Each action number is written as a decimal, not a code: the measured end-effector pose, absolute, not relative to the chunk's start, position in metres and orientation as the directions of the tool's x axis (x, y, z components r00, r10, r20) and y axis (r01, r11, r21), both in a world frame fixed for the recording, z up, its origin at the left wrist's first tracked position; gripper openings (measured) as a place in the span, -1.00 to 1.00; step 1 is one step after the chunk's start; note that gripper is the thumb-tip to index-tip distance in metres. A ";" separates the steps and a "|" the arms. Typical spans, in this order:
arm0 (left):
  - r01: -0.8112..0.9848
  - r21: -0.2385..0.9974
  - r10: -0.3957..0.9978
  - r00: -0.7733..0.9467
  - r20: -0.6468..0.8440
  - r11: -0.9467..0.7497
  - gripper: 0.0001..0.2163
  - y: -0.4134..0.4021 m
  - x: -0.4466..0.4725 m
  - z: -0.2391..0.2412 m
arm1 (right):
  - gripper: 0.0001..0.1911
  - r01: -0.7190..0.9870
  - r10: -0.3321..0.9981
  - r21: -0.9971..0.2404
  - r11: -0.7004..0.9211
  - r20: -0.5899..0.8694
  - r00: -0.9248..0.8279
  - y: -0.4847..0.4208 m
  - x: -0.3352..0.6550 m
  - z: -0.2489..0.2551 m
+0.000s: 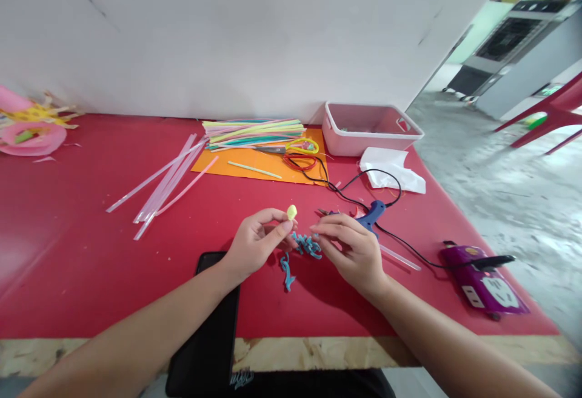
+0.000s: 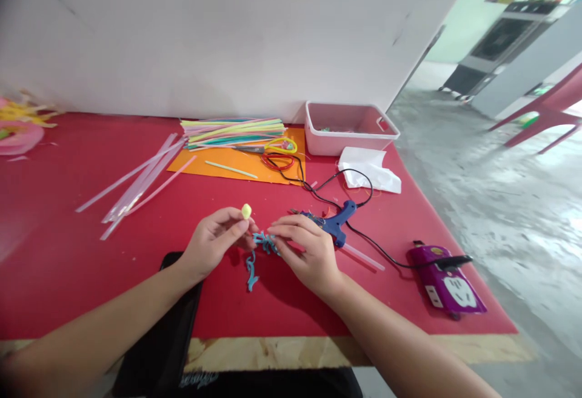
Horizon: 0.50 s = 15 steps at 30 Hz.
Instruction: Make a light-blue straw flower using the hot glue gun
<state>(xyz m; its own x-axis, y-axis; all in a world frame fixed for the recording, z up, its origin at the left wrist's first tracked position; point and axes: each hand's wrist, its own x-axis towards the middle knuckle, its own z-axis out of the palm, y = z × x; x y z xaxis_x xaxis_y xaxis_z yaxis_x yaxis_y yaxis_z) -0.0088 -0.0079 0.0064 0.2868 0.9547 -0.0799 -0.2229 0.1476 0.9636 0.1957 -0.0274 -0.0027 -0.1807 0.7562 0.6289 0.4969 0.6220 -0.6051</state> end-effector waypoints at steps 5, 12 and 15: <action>-0.210 0.959 0.941 0.315 -0.120 0.192 -0.73 -0.007 -0.004 0.000 | -0.92 0.517 0.782 -0.639 0.569 0.615 -0.101 -0.027 0.198 -0.001; -0.228 0.950 0.930 0.345 -0.128 0.215 -0.72 -0.006 -0.001 -0.002 | -0.92 0.497 0.794 -0.682 0.536 0.608 -0.022 -0.035 0.196 -0.008; -0.230 0.941 0.911 0.387 -0.144 0.247 -0.74 -0.007 0.000 0.002 | -0.85 0.478 0.791 -0.702 0.528 0.611 0.023 -0.039 0.199 -0.002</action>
